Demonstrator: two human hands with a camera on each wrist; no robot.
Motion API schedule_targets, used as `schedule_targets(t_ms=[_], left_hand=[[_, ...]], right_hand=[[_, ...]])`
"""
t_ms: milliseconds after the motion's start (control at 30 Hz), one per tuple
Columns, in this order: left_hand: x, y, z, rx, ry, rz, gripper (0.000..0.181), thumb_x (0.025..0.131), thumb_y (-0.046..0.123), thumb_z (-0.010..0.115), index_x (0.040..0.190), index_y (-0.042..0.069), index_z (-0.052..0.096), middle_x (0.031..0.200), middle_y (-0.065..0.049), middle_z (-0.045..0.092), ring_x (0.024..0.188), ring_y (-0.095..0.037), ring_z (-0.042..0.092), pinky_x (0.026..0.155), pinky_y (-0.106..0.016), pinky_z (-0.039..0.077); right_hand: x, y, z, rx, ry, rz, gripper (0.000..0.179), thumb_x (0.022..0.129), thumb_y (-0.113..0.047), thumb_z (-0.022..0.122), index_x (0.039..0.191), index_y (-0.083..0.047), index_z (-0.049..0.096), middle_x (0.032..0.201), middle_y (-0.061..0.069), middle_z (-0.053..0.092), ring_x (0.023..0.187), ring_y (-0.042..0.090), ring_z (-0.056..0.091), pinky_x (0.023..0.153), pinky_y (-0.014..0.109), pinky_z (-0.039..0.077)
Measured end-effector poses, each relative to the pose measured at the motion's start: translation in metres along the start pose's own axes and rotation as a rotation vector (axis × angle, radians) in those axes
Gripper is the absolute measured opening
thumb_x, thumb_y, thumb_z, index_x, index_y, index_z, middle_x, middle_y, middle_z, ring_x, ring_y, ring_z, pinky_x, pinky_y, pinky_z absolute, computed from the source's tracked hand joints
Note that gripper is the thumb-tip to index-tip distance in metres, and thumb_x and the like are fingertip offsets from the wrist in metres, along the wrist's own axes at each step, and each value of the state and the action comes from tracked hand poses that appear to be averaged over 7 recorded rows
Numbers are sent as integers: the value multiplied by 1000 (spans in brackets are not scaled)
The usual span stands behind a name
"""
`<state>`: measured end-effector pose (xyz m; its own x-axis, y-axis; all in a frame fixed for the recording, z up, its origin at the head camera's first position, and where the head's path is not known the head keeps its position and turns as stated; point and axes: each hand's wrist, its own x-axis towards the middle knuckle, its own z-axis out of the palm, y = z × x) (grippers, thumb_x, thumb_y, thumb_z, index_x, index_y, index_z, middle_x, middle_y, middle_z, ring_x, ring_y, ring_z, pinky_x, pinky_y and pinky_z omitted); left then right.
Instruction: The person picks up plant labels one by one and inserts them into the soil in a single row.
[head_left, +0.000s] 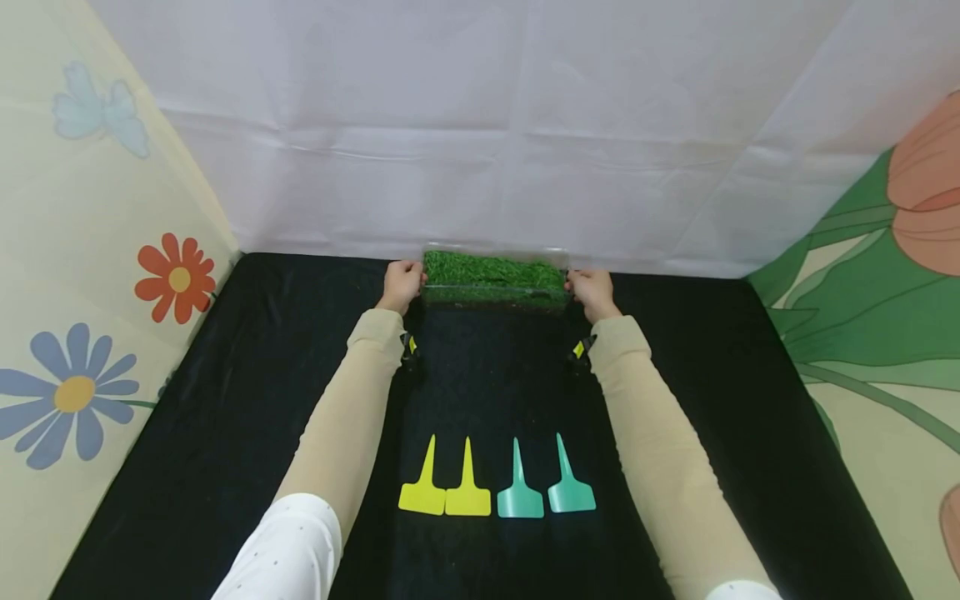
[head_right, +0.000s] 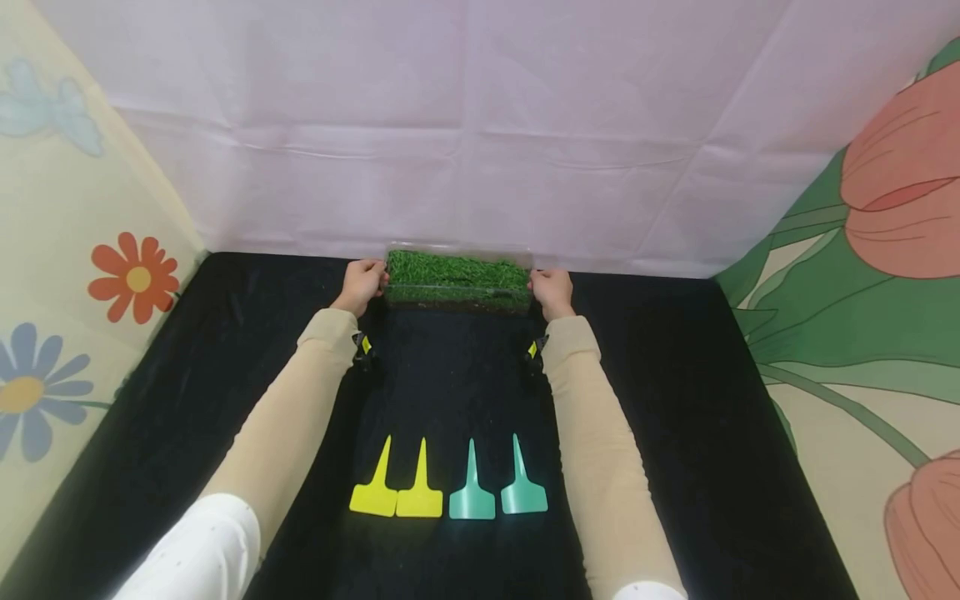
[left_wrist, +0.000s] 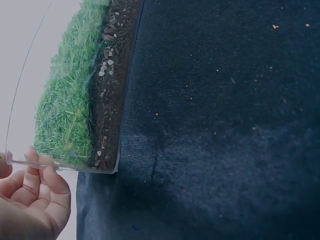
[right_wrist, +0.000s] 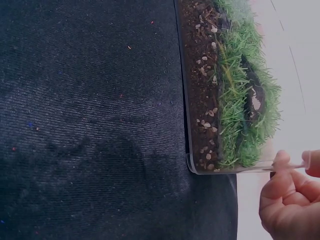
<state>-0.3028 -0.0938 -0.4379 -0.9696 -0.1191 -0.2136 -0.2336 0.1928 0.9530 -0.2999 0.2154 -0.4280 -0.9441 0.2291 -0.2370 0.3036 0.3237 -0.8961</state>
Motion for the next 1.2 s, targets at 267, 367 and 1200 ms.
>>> schedule_targets(t_ms=[267,367,1200], left_hand=[[-2,-1,2,-4,10,11,30,97,14,38,100,-6,60,77,-9,53,64,-14,46,66,-35,43],[-3,-1,3,-1,21,25,30,97,14,38,98,-6,61,76,-8,53,64,-15,46,63,-34,42],[-4,-5,0,15,-27,23,31,98,16,38,101,-5,61,83,-10,56,75,-19,51,69,-35,44]], right_hand=[[0,1,-2,3,-6,9,33,94,-13,45,113,11,57,70,0,55,72,14,50,73,37,42],[-1,1,-2,8,-6,11,33,94,-13,46,113,11,57,70,0,55,72,15,50,73,37,42],[1,6,-3,-2,-8,23,33,94,-13,46,118,8,55,67,-4,54,68,10,50,73,34,43]])
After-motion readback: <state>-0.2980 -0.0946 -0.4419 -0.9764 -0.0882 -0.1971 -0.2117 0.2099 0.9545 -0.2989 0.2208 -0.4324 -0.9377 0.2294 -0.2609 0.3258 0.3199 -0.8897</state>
